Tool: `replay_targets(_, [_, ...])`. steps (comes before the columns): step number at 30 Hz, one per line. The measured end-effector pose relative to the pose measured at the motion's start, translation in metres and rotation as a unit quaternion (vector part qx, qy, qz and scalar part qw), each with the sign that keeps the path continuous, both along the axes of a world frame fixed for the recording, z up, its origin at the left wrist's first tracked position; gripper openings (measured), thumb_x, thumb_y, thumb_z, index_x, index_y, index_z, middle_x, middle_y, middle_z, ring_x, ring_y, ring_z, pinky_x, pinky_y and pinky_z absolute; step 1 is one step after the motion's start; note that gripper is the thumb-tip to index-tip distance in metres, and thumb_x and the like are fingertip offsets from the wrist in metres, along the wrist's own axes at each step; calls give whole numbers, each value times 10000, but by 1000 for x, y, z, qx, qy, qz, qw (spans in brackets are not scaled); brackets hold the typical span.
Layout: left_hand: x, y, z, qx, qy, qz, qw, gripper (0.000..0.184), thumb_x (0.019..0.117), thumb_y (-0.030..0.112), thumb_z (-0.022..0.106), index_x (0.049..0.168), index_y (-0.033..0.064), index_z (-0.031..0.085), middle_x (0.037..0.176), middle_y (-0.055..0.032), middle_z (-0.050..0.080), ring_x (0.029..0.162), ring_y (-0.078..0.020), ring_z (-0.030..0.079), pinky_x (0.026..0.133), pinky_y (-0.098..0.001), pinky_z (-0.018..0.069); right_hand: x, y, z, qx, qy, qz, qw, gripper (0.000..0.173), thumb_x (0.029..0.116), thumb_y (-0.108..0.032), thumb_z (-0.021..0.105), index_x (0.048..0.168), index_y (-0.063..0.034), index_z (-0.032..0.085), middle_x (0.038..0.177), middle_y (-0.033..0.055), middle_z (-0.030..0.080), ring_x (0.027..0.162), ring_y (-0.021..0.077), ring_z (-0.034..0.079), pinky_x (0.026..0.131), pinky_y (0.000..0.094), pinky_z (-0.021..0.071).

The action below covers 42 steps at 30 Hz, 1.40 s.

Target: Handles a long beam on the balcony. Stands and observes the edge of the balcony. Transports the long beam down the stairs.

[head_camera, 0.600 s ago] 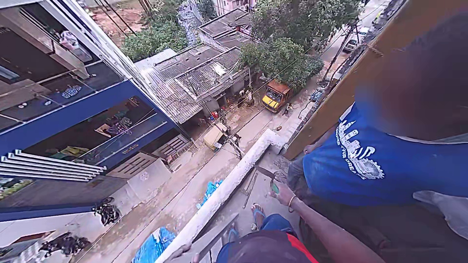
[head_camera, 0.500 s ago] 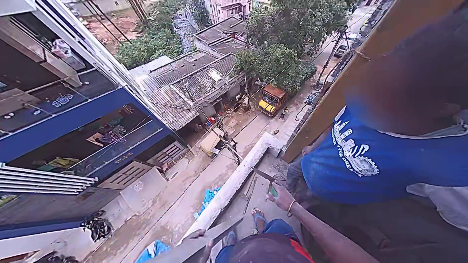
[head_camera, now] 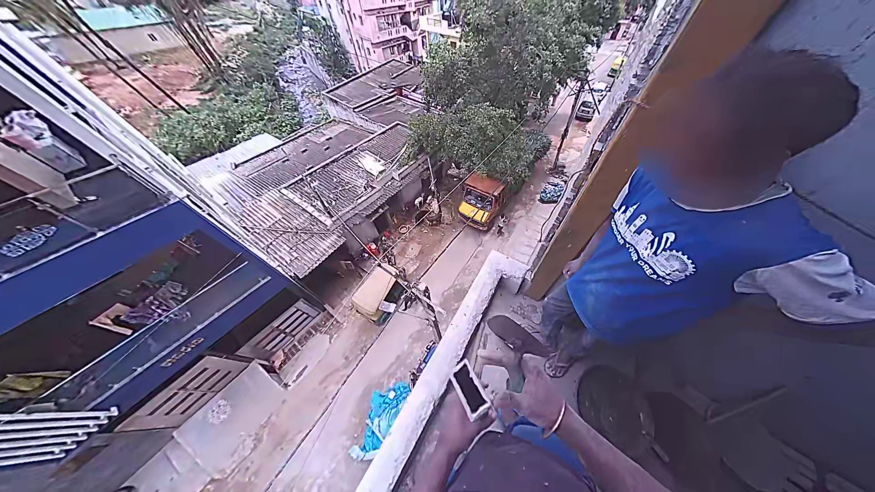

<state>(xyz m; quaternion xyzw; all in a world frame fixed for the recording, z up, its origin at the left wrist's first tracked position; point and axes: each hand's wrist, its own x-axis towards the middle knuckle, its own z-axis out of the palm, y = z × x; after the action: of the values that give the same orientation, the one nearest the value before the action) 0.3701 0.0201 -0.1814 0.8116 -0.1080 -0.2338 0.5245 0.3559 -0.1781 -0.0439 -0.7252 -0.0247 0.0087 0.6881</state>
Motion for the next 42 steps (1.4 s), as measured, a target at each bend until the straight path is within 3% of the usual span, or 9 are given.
replay_targets(3, [5,0,3,55,36,-75,995,835,683,491,895,1334,47,619,1261,-105,694,1215,-191,637,1107,-432,477,-17,10,-3,24,-3,-31,999,1026,645,-404,947,1446,50,497,1326,54,698,1247,128,643,1081,318,529])
replay_targets(10, [16,-14,9,-9,-1,-192,981,704,671,423,887,1274,132,670,1164,-41,735,1100,-152,692,1010,-460,552,-58,23,-3,-75,34,-147,986,970,547,-462,964,1313,12,602,1137,-38,744,1030,-40,665,950,190,545])
replay_targets(17, [15,-41,34,-30,-3,-282,959,723,702,445,878,1304,114,654,1175,-80,730,1113,-187,689,1027,-475,531,-80,20,-5,-65,-31,-292,954,981,541,-566,956,1256,1,594,1011,-44,738,888,-23,687,843,209,596])
replay_targets(21, [9,-69,33,-73,-12,-302,950,673,691,465,887,1218,99,686,1099,-64,745,1042,-158,707,979,-442,562,-88,6,26,39,-79,-366,926,907,564,-457,990,1263,-78,552,1007,-6,728,863,91,721,778,297,639])
replay_targets(24, [-1,-88,25,-43,-17,-343,938,676,714,500,866,1200,69,680,1073,-111,741,1007,-214,716,945,-477,565,-93,-13,66,92,-105,-400,906,855,570,-383,1006,1239,-136,536,921,26,714,634,140,684,537,321,615])
replay_targets(28, [-18,-99,-18,-15,-25,-416,909,659,735,494,849,1203,63,679,1063,-131,742,991,-248,722,930,-513,568,-107,-46,126,134,-158,-398,894,749,616,-279,998,1213,-184,555,853,48,693,520,134,624,420,294,553])
replay_targets(36, [-29,-107,-62,25,-45,-462,885,607,748,446,835,1218,99,671,1091,-114,735,1034,-261,705,959,-539,545,-150,-106,197,114,-284,-319,897,616,851,-242,842,1382,-158,542,1331,194,646,771,204,724,521,258,584])
replay_targets(39, [-23,-124,-37,27,-87,-476,875,635,752,531,815,1190,93,677,1056,-109,739,1009,-256,710,941,-533,554,-161,-111,173,115,-280,-298,905,655,856,-274,834,1429,-180,530,1446,171,582,921,218,736,593,259,609])
replay_targets(42, [-17,-148,13,11,-115,-489,865,642,779,532,802,1225,91,664,1053,-127,737,1007,-286,711,934,-551,553,-170,-95,115,113,-234,-359,896,735,760,-235,911,1400,-128,567,1408,171,610,827,188,722,552,258,588])
